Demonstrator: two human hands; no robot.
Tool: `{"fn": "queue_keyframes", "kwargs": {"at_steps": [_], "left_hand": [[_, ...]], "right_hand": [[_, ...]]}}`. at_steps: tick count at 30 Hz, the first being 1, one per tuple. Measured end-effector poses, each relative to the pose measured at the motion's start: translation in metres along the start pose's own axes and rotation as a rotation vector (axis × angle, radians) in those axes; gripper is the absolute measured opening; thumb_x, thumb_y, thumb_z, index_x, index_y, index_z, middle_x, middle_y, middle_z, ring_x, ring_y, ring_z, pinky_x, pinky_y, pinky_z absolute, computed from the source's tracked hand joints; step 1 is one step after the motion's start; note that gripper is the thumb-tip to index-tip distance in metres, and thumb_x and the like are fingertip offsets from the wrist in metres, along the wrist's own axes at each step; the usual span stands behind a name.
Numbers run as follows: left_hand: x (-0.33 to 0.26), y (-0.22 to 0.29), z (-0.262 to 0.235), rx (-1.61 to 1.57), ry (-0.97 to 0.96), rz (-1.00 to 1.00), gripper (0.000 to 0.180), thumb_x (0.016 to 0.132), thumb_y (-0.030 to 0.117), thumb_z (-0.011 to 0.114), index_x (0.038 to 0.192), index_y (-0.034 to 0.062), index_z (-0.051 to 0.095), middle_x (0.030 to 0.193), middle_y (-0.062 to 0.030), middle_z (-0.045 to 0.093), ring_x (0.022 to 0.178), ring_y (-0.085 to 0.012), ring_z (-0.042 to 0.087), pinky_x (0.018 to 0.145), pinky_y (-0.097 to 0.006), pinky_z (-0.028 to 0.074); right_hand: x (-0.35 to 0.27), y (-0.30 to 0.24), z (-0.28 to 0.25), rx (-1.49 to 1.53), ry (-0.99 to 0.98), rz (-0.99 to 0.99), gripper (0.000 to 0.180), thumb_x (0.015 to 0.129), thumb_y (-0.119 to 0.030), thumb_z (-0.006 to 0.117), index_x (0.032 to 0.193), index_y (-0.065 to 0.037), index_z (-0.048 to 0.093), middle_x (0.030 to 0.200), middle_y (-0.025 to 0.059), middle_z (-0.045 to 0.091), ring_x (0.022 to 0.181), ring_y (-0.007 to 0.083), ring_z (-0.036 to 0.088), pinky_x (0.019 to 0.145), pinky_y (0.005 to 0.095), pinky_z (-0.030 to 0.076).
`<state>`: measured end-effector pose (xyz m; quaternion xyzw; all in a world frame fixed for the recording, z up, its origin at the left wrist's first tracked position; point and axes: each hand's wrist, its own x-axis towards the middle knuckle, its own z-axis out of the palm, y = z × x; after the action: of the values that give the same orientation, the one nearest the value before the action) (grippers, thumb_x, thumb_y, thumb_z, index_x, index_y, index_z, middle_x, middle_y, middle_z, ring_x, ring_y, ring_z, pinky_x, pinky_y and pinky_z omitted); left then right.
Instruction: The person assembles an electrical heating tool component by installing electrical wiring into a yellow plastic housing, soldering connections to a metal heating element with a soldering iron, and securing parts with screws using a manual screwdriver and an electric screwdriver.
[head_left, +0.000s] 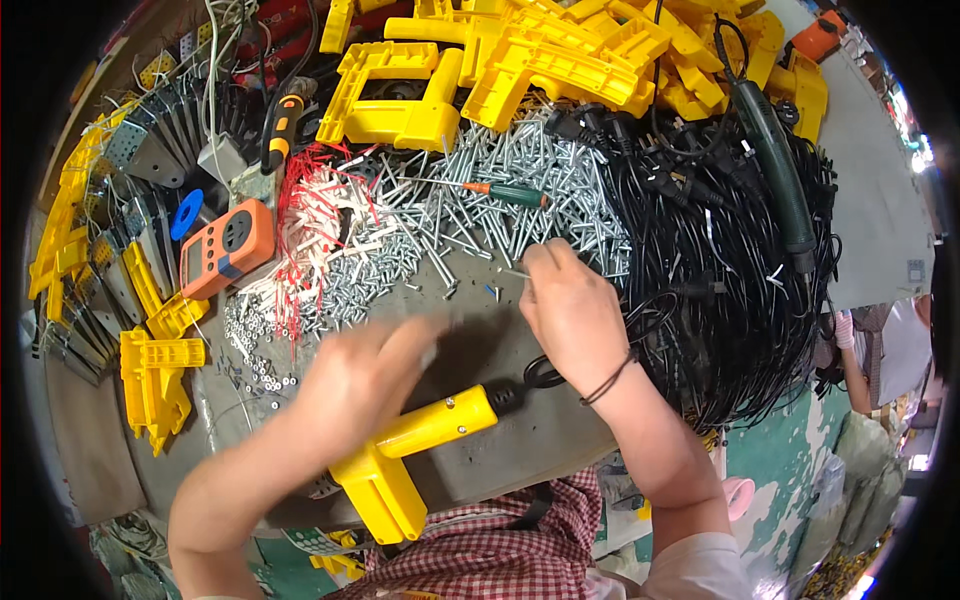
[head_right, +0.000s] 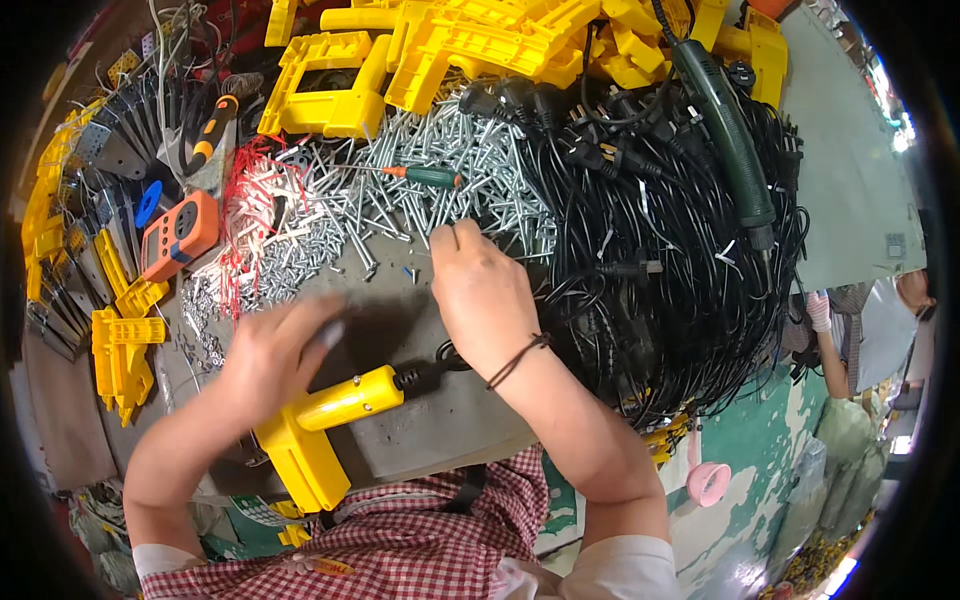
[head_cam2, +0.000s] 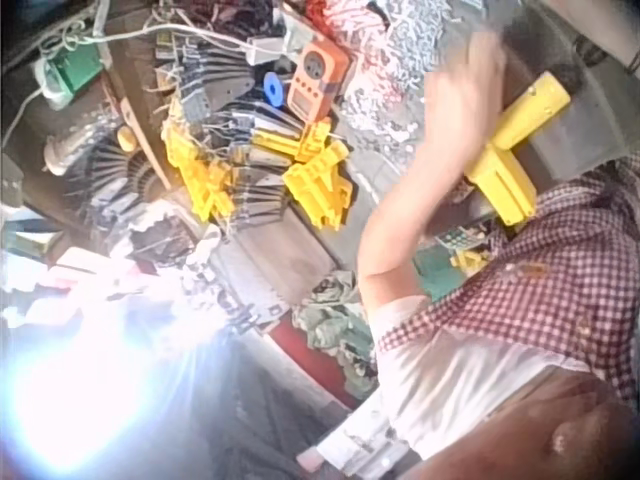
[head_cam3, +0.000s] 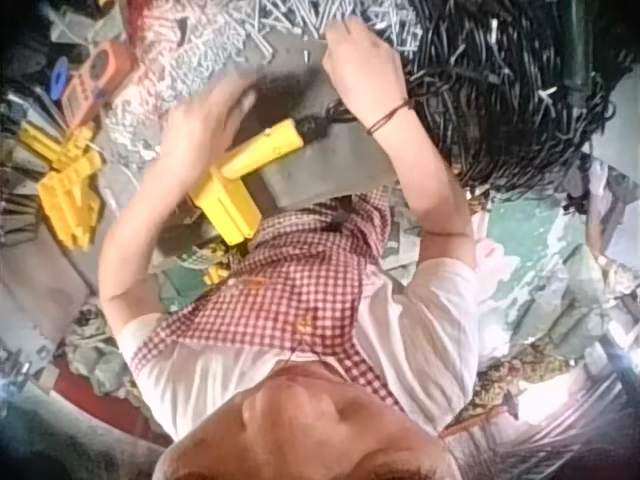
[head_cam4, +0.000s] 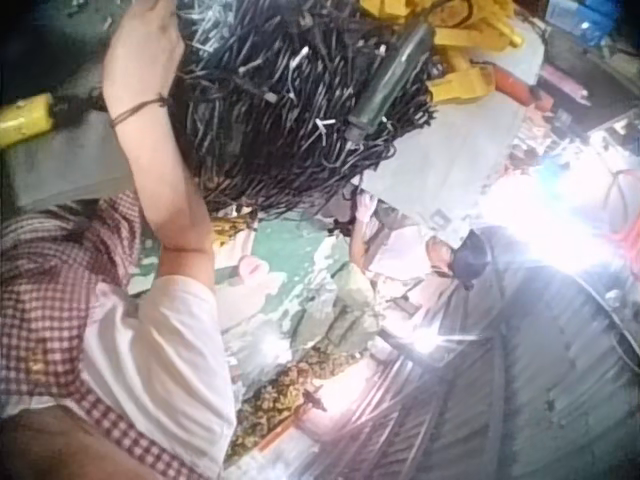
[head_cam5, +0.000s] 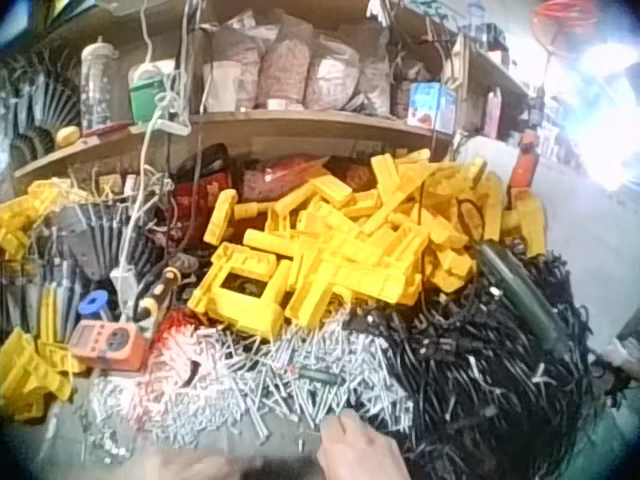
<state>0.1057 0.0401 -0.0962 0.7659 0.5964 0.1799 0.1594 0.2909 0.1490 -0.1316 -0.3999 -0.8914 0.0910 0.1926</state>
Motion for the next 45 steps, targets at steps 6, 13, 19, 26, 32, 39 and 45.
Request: {"fn": "queue_keyframes", "kwargs": {"at_steps": [6, 13, 19, 26, 32, 39, 45], "left_hand": [[0.055, -0.034, 0.018, 0.54, 0.032, 0.417, 0.028, 0.071, 0.014, 0.052, 0.097, 0.0045, 0.054, 0.086, -0.0076, 0.055, 0.084, -0.0221, 0.056, 0.075, -0.032, 0.047], [0.058, -0.033, 0.017, 0.553, 0.04, 0.478, 0.022, 0.071, 0.015, 0.053, 0.091, 0.0062, 0.053, 0.079, -0.0046, 0.049, 0.077, -0.0202, 0.053, 0.07, -0.031, 0.046], [0.047, -0.033, 0.008, 0.564, 0.02, 0.472, 0.025, 0.071, 0.012, 0.053, 0.096, 0.0061, 0.054, 0.084, -0.0063, 0.052, 0.083, -0.0215, 0.055, 0.072, -0.031, 0.048], [0.0, 0.002, -0.032, -0.296, -0.077, -0.119, 0.032, 0.069, -0.003, 0.058, 0.101, 0.0032, 0.058, 0.092, -0.0103, 0.059, 0.078, -0.0255, 0.062, 0.07, -0.03, 0.051], [-0.033, 0.003, -0.04, -0.376, -0.166, -0.256, 0.032, 0.067, -0.009, 0.058, 0.098, -0.0013, 0.059, 0.095, -0.0108, 0.061, 0.089, -0.0212, 0.061, 0.078, -0.03, 0.05], [-0.041, 0.006, -0.037, -0.23, -0.059, -0.12, 0.037, 0.061, -0.008, 0.059, 0.097, -0.0001, 0.059, 0.095, -0.0138, 0.06, 0.091, -0.0309, 0.059, 0.08, -0.034, 0.047], [-0.055, -0.002, -0.009, -0.193, 0.046, 0.01, 0.034, 0.061, -0.006, 0.058, 0.094, 0.0019, 0.059, 0.09, -0.0112, 0.058, 0.085, -0.0295, 0.058, 0.075, -0.035, 0.048]], "right_hand": [[-0.033, -0.027, -0.051, 1.106, -0.207, 0.297, 0.036, 0.081, 0.002, 0.054, 0.115, -0.005, 0.047, 0.079, 0.0104, 0.059, 0.069, 0.0162, 0.063, 0.062, 0.0264, 0.05], [-0.095, -0.032, -0.032, 0.777, -0.42, -0.022, 0.015, 0.08, -0.009, 0.06, 0.093, -0.005, 0.054, 0.081, 0.0102, 0.059, 0.07, 0.0272, 0.06, 0.062, 0.0339, 0.049], [-0.098, -0.039, -0.022, 0.465, -0.22, -0.227, 0.015, 0.071, -0.007, 0.064, 0.085, -0.005, 0.059, 0.083, 0.0053, 0.056, 0.076, 0.0227, 0.057, 0.064, 0.0317, 0.048], [-0.103, -0.055, -0.015, 0.538, -0.204, -0.22, 0.018, 0.07, -0.007, 0.065, 0.088, -0.005, 0.059, 0.077, 0.0054, 0.05, 0.068, 0.0228, 0.054, 0.06, 0.0327, 0.046], [-0.094, -0.084, -0.006, 0.65, -0.096, -0.254, 0.023, 0.069, -0.006, 0.065, 0.091, -0.005, 0.059, 0.074, 0.0058, 0.048, 0.066, 0.0224, 0.054, 0.058, 0.0321, 0.046], [-0.076, -0.087, -0.005, 0.592, -0.098, -0.345, 0.026, 0.07, -0.007, 0.054, 0.094, 0.001, 0.055, 0.089, 0.0091, 0.048, 0.083, 0.0241, 0.053, 0.07, 0.0345, 0.047], [-0.075, -0.103, -0.005, 0.546, -0.086, -0.393, 0.025, 0.073, -0.005, 0.056, 0.097, 0.0, 0.057, 0.092, 0.0095, 0.054, 0.085, 0.0267, 0.058, 0.071, 0.034, 0.05]]}}
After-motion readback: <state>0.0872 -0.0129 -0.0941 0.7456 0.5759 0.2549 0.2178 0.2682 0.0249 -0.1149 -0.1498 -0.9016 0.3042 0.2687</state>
